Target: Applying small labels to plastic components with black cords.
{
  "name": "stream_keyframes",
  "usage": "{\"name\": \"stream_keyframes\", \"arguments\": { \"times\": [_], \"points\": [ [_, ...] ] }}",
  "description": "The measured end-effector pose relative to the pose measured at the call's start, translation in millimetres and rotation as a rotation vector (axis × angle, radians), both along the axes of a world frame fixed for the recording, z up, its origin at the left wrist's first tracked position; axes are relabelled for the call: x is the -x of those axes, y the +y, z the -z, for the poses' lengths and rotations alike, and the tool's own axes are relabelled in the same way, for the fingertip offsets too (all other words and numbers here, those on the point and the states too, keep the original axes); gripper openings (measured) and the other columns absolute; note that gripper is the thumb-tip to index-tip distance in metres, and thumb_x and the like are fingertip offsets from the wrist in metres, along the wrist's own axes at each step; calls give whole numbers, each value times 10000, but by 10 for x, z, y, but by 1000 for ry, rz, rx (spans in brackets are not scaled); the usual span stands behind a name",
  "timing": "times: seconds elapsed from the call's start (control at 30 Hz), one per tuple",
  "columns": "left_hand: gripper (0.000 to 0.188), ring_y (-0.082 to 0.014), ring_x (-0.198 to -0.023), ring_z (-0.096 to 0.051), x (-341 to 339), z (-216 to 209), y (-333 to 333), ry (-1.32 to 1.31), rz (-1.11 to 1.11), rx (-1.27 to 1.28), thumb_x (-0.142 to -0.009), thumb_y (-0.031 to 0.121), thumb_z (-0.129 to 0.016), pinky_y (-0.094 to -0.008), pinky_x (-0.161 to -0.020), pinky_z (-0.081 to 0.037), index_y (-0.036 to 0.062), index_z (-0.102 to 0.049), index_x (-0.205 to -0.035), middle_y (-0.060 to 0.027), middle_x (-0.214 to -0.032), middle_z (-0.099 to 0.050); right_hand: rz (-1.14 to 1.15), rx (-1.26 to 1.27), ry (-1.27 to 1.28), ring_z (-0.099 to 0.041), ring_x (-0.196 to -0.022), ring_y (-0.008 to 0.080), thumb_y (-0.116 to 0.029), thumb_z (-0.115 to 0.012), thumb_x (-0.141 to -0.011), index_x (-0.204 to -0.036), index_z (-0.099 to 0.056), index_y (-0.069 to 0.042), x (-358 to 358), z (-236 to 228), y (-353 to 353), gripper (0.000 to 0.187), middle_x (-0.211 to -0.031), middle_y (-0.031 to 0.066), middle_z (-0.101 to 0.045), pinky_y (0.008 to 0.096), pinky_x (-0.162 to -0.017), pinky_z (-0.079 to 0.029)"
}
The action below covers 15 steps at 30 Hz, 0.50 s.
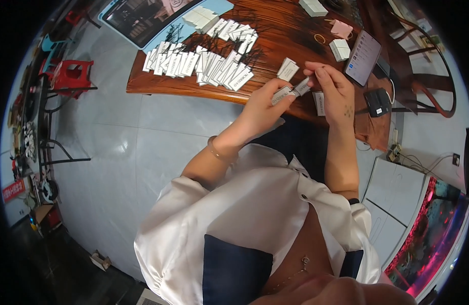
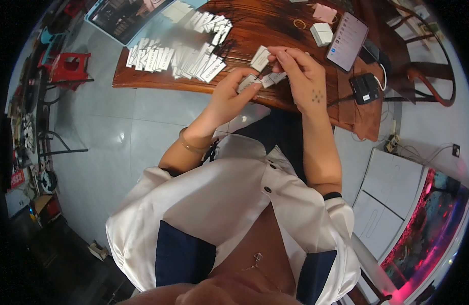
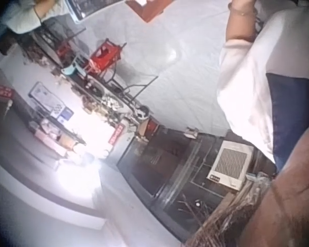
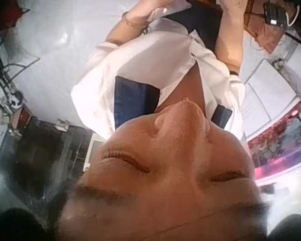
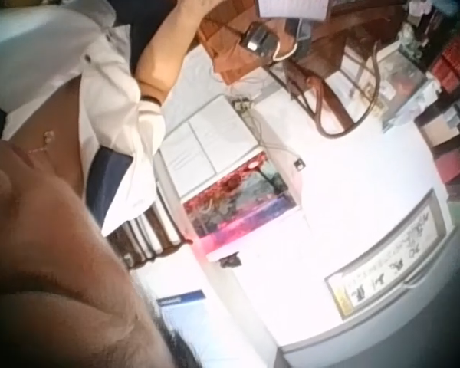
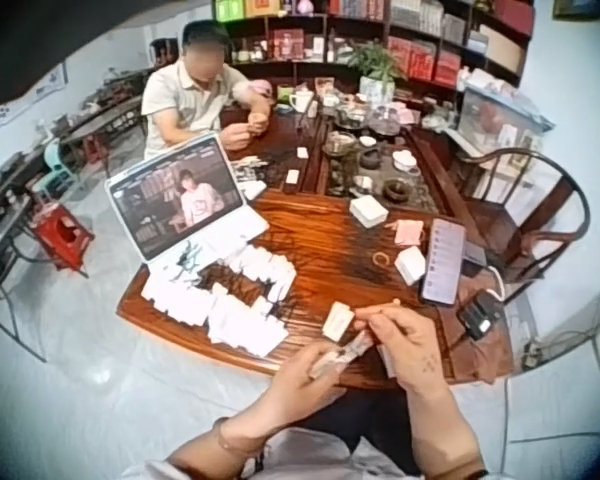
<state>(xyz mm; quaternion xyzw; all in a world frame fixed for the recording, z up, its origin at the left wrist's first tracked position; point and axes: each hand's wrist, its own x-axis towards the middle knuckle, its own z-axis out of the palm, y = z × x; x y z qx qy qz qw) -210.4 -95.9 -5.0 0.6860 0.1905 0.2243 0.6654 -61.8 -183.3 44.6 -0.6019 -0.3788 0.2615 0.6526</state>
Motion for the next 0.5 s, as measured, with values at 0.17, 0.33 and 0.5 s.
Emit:
{"name": "stream_keyframes", "arguments": {
  "times": [0.17,0.33,0.5],
  "points": [
    [191,-62,-740,-563,-1,90,11,21,3,-36,-907,87,-589,-204,-637,-460,24,-548,-1083,-20,-903,-589,-114,20,179,-548,-768,79,-194,-520,-954,-1089,-636,32,-101,142,0,287,-956,68,-658,207,-715,-453],
    [172,-61,-731,-562,11,-3,-13,32,-14,-26,-903,100,-596,-204,-635,-454,26,-564,-1055,-15,-892,-594,-259,149,253,-545,-763,74,-173,-561,-931,-1050,-640,31,-44,209,-61,248,-974,65,-655,220,-719,-458],
    [195,-223,-705,-639,4,4,-23,42,-52,-200,-878,156,-610,-318,-621,-480,25,-580,-1019,-120,-819,-649,-232,164,131,-594,-862,107,-103,-632,-879,-995,-652,24,-5,249,-95,173,-960,71,-661,244,-770,-473]
  ]
}}
